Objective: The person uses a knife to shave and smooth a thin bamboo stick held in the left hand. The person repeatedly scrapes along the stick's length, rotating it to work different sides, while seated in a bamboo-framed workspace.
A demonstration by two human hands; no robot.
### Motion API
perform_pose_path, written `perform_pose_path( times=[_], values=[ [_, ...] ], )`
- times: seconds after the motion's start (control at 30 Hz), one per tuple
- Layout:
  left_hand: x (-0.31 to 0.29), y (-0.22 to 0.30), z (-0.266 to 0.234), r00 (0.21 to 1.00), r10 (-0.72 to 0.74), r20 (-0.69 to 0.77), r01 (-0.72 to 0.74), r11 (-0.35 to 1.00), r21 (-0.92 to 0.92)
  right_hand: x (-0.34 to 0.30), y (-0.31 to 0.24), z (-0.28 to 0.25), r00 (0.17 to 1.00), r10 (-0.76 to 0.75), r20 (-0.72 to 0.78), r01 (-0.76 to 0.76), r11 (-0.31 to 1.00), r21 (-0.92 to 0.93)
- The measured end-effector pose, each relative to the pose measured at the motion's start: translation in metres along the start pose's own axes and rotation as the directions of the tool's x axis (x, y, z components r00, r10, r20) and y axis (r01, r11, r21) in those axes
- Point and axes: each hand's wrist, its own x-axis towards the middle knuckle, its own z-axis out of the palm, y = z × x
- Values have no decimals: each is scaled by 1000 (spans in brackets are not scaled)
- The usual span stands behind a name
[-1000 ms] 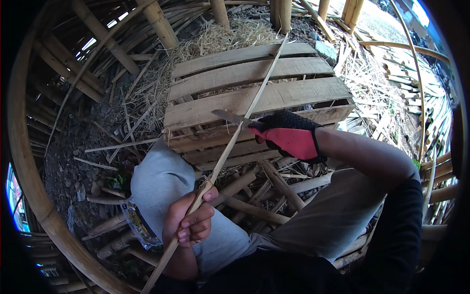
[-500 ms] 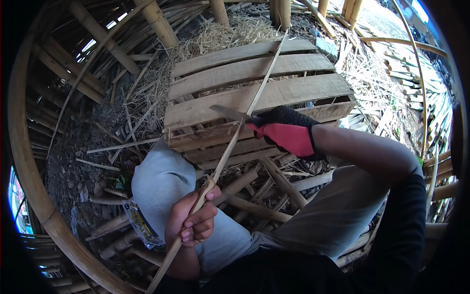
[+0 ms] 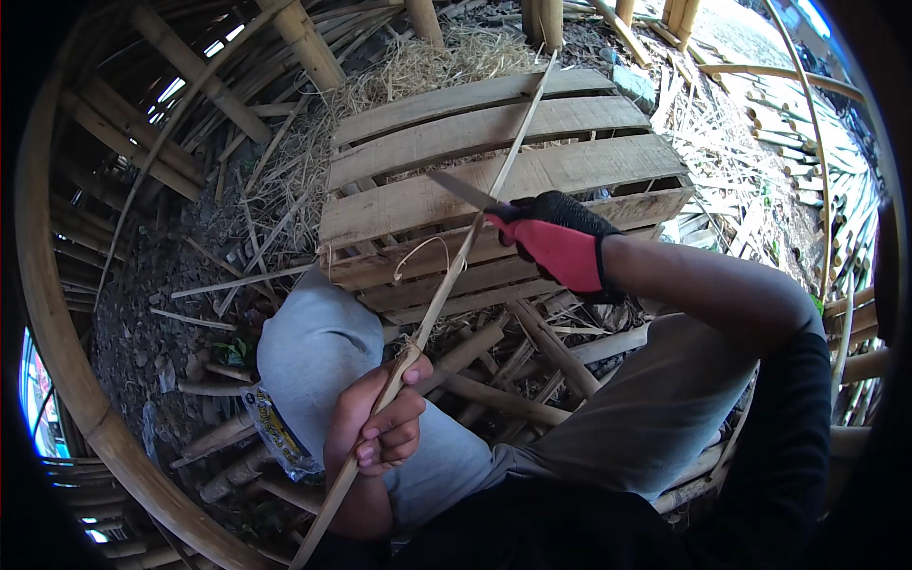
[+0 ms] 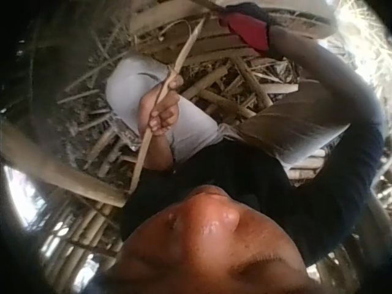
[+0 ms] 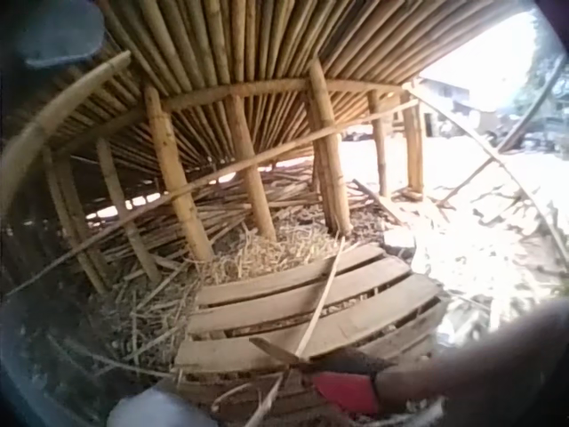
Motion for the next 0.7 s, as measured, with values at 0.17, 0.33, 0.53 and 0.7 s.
perform_pose_path(
  times=[0.17,0.33,0.53,0.7],
  values=[
    [0,-1,-5,1000,1,18,-1,1000,-23,-18,-15,9,987,86,133,-81,996,-50],
    [-3,-5,3,1000,7,9,-7,999,32,-17,11,35,953,-296,68,304,940,-158],
    [0,-4,-5,1000,7,2,-7,1000,15,-15,-11,22,999,-41,26,44,990,-130],
    [-3,-5,-4,1000,-9,-3,9,1000,23,-27,-10,30,996,-88,27,90,994,-61]
  ],
)
